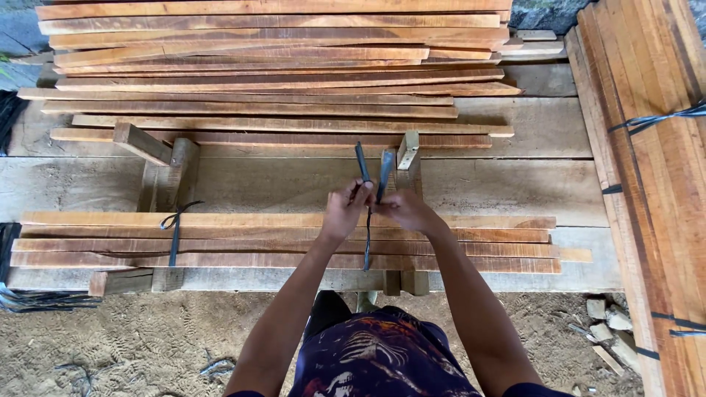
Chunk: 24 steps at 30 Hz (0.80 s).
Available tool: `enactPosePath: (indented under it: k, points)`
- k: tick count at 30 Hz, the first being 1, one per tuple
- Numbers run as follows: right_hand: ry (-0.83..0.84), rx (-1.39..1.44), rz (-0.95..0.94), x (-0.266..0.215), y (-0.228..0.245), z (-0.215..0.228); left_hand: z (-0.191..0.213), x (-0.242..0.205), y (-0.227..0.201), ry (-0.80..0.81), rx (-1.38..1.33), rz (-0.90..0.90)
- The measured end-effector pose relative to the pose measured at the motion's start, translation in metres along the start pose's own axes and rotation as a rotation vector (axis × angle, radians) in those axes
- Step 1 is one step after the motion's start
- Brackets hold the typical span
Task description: Bundling thin pieces of wood using plastic ties and cutting them to size.
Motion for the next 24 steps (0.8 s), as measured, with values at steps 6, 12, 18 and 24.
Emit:
enactPosePath:
  k: [6, 12, 18, 24]
  points:
    - [-0.192, 0.225, 0.099, -0.014, 0.068, 0.028, 0.0, -0.013, 0.021, -0.077, -0.048, 0.101]
    - [-0.209, 0.616, -0.034, -0.005, 0.021, 0.009, 0.013, -0.016, 0.035, -0.194, -0.007, 0.03]
    - [-0.269, 0.649, -0.138, -0.01, -0.012, 0.0, 0.005, -0.012, 0.056, -0.222, -0.025, 0.083]
    - [-0.307, 0.511, -0.213, 0.002, -0.037, -0.007, 0.01, 0.006, 0.022, -0.216, 0.121, 0.056]
Point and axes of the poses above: each hand's wrist, its own x-axis towards the middle knuckle, its own z-axis out of the back of the hand, y = z × x, the point moved 10 cm from there along x, towards the middle knuckle, and after that the axes turned 8 degrees about -z, right-handed, at the moved point
